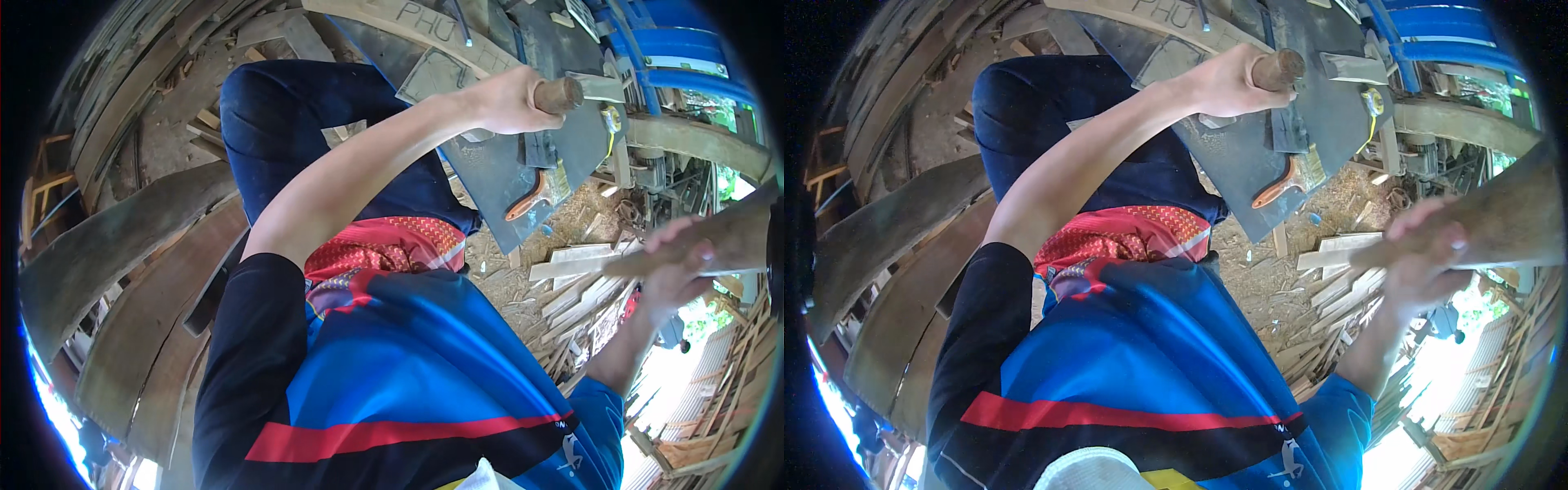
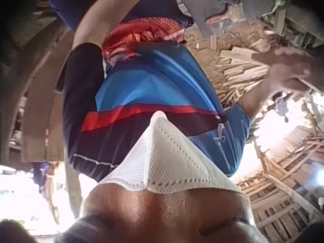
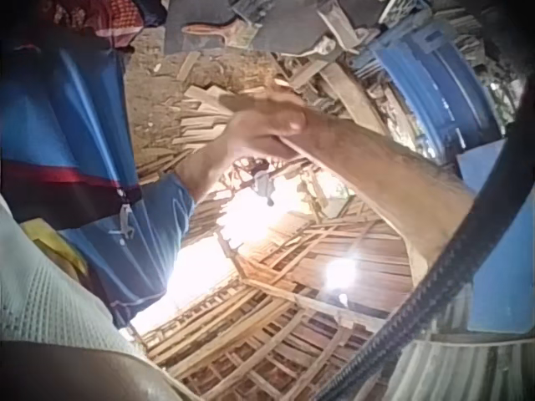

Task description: The person sits on the floor and carves a rectangular piece of wood using a chisel and a wooden mallet. They repeatedly strike the chisel to shape the wood, occasionally adjusting the piece's position on the workbench.

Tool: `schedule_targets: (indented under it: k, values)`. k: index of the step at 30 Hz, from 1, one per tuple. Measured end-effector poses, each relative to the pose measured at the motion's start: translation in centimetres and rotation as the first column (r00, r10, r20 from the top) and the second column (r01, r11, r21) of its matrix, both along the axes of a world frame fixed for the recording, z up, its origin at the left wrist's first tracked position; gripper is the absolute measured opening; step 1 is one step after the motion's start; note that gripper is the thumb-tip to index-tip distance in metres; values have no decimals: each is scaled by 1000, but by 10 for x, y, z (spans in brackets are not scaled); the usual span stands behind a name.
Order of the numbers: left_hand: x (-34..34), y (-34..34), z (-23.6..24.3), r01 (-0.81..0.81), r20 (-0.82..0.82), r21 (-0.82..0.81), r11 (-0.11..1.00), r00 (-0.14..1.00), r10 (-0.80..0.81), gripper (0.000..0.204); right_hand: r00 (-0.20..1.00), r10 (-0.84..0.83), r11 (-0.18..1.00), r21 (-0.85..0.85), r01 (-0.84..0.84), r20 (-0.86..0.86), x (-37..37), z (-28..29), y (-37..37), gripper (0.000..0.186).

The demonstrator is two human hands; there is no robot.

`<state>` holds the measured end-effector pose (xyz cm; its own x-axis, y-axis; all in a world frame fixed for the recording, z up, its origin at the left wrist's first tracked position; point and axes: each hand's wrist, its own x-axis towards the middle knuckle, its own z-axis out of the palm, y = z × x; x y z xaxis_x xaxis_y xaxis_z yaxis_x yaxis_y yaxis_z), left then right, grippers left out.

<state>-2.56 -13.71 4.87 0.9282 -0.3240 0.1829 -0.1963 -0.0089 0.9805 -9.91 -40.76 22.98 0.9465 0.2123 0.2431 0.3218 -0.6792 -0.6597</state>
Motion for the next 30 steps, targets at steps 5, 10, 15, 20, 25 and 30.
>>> schedule_targets:
  k: [5, 10, 15, 20, 25, 30]
  values:
    - [3, -2, -12, -14, 52, -3, 1000, 999, 14, 24, 980, 67, 854, -519, 40, 186, -9, -10, 43, 47]
    - [-2, 1, -2, 0, 16, 3, 1000, 1000, 0, 29, 990, 20, 978, -211, 10, 142, -13, -4, 30, 39]
    - [3, -2, -13, 15, 65, -137, 990, 998, -6, 24, 995, 39, 957, -291, -12, 87, -16, -34, 28, 38]
    - [37, -7, -31, -186, -98, -277, 943, 982, 164, 30, 976, -78, 990, 102, 101, -203, -31, -62, 16, 34]
    - [62, -2, -21, -142, -340, -404, 903, 940, -4, 26, 941, -125, 956, 218, 199, -314, -32, -82, 1, 35]
    - [71, 10, -10, -352, -423, -385, 853, 889, 176, 28, 926, -154, 938, 244, 247, -345, -33, -94, -8, 35]
